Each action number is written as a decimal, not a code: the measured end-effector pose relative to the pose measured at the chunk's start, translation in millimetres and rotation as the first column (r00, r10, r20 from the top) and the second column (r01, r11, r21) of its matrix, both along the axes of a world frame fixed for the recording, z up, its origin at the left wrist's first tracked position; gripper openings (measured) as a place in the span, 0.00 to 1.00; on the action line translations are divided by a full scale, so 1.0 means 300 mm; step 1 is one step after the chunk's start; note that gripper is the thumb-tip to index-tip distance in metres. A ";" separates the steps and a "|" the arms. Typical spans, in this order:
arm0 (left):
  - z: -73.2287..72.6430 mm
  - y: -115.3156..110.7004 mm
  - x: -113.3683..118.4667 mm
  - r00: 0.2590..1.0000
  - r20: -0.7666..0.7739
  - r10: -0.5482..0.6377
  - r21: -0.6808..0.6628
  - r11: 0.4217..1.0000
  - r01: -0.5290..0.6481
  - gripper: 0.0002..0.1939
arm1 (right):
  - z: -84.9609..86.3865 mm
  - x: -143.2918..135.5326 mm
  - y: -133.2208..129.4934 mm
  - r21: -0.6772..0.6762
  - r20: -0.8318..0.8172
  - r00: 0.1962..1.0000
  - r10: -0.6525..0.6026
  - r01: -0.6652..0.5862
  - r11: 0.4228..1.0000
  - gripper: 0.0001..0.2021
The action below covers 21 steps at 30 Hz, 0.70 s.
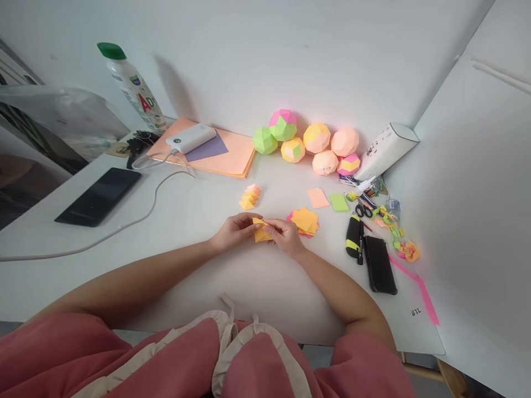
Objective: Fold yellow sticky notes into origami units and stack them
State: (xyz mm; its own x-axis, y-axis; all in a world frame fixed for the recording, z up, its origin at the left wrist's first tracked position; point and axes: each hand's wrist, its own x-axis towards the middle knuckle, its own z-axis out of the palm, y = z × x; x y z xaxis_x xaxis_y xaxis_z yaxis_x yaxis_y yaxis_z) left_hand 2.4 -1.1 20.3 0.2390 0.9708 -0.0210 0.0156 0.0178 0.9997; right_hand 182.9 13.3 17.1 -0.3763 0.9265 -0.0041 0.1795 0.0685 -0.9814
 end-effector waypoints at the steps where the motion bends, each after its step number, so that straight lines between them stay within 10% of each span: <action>1: 0.001 -0.001 0.000 1.000 0.007 0.000 -0.005 1.000 0.000 0.20 | 0.005 -0.001 -0.002 -0.007 -0.003 1.000 0.005 -0.005 1.000 0.16; 21: 0.008 -0.002 0.004 0.995 0.097 -0.004 -0.048 0.999 0.009 0.16 | 0.001 0.000 -0.003 -0.006 -0.042 0.998 0.050 -0.051 0.999 0.13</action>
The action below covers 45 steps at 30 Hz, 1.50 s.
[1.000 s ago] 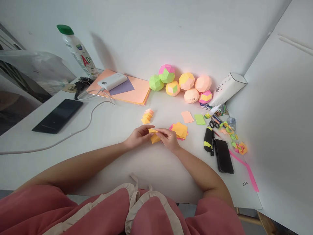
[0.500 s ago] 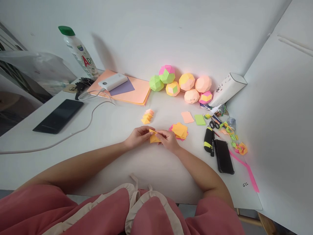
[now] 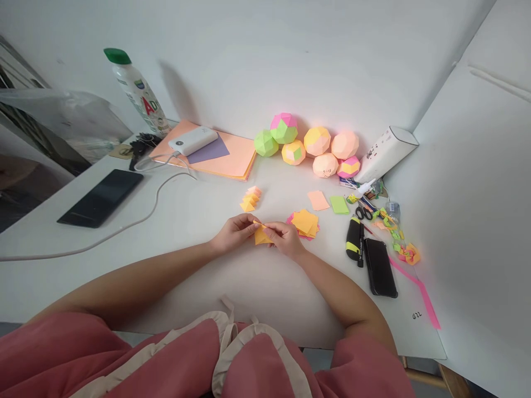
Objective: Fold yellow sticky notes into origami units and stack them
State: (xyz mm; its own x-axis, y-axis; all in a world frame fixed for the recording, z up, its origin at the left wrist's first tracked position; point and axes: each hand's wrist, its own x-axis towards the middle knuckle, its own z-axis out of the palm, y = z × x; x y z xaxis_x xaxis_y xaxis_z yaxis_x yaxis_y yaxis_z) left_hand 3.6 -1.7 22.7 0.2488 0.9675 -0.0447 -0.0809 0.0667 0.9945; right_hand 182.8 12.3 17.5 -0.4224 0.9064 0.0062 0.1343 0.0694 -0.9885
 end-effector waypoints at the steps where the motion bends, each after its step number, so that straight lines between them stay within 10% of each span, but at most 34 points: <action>1: -0.003 0.000 0.000 1.000 0.000 0.004 0.000 1.000 -0.004 0.16 | 0.000 0.000 0.000 0.001 0.000 1.000 -0.001 0.001 1.000 0.13; 45: -0.022 0.009 -0.005 1.000 0.011 0.011 -0.005 1.000 -0.011 0.16 | 0.012 -0.002 -0.006 -0.001 0.082 0.996 0.017 -0.017 1.000 0.16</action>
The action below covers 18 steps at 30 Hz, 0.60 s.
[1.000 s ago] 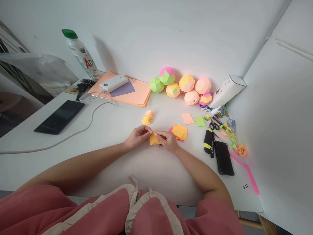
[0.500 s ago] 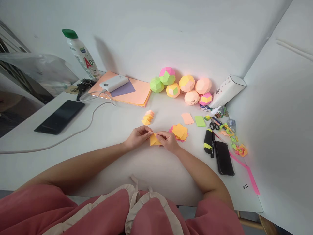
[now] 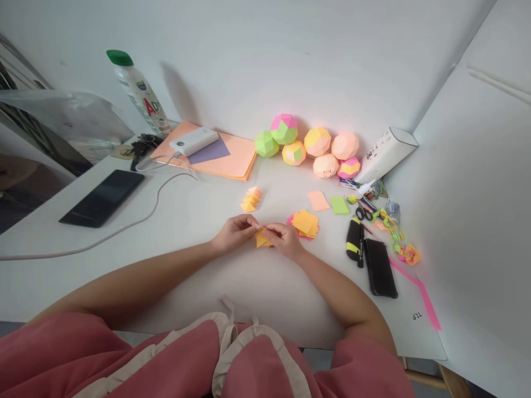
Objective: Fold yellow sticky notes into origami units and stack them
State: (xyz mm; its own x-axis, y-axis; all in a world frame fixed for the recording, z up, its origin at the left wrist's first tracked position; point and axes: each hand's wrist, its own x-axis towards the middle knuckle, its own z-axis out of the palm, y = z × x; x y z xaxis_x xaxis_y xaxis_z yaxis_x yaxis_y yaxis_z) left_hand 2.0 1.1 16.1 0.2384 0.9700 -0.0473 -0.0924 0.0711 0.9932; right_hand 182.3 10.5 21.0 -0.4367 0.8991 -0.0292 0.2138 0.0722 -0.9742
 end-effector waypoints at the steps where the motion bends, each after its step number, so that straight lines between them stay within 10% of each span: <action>1: 0.002 -0.001 0.001 1.000 0.003 0.001 0.001 1.000 -0.001 0.16 | -0.001 0.001 0.000 0.001 0.003 1.000 0.001 -0.001 1.000 0.16; 18: 0.009 -0.009 0.002 0.999 -0.033 0.009 0.026 1.000 -0.008 0.15 | 0.000 0.002 0.007 -0.014 -0.003 1.000 0.012 -0.012 1.000 0.14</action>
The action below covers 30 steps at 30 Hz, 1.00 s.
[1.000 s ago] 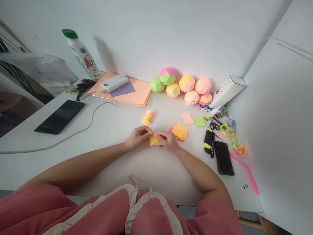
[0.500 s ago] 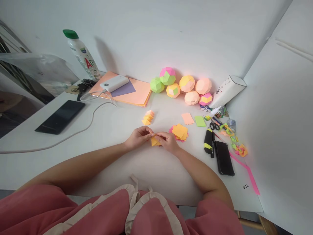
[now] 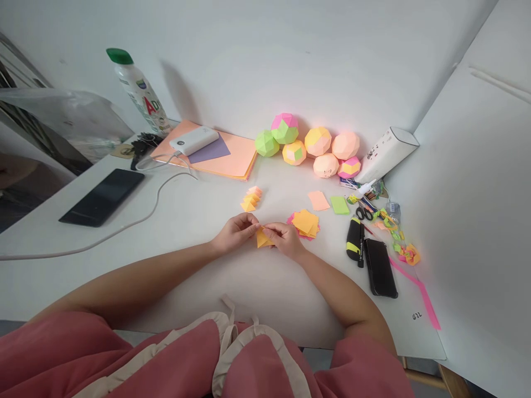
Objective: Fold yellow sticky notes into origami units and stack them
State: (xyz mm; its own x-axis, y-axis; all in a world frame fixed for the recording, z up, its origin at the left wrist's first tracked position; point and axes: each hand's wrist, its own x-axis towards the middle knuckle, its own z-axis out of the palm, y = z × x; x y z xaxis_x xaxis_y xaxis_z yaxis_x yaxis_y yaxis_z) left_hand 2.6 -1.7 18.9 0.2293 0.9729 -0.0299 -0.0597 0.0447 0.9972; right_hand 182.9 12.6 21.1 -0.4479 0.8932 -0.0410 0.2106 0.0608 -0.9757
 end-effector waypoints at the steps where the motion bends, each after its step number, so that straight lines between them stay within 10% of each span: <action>1: 0.001 0.000 -0.001 1.000 -0.001 0.008 -0.006 1.000 -0.008 0.15 | 0.000 0.000 0.001 -0.005 -0.006 1.000 -0.003 0.003 1.000 0.14; 30: 0.008 -0.005 -0.003 0.995 -0.097 -0.002 0.075 0.997 0.010 0.05 | 0.009 -0.002 0.002 -0.037 0.041 0.999 0.004 -0.003 0.999 0.14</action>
State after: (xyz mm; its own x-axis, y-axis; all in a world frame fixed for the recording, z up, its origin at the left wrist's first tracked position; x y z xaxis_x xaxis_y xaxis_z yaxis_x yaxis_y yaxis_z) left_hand 1.9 -3.3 21.4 0.2347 0.9719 0.0206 0.0373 -0.0302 0.9988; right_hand 182.4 13.2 23.9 -0.4482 0.8892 -0.0926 0.2500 0.0252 -0.9679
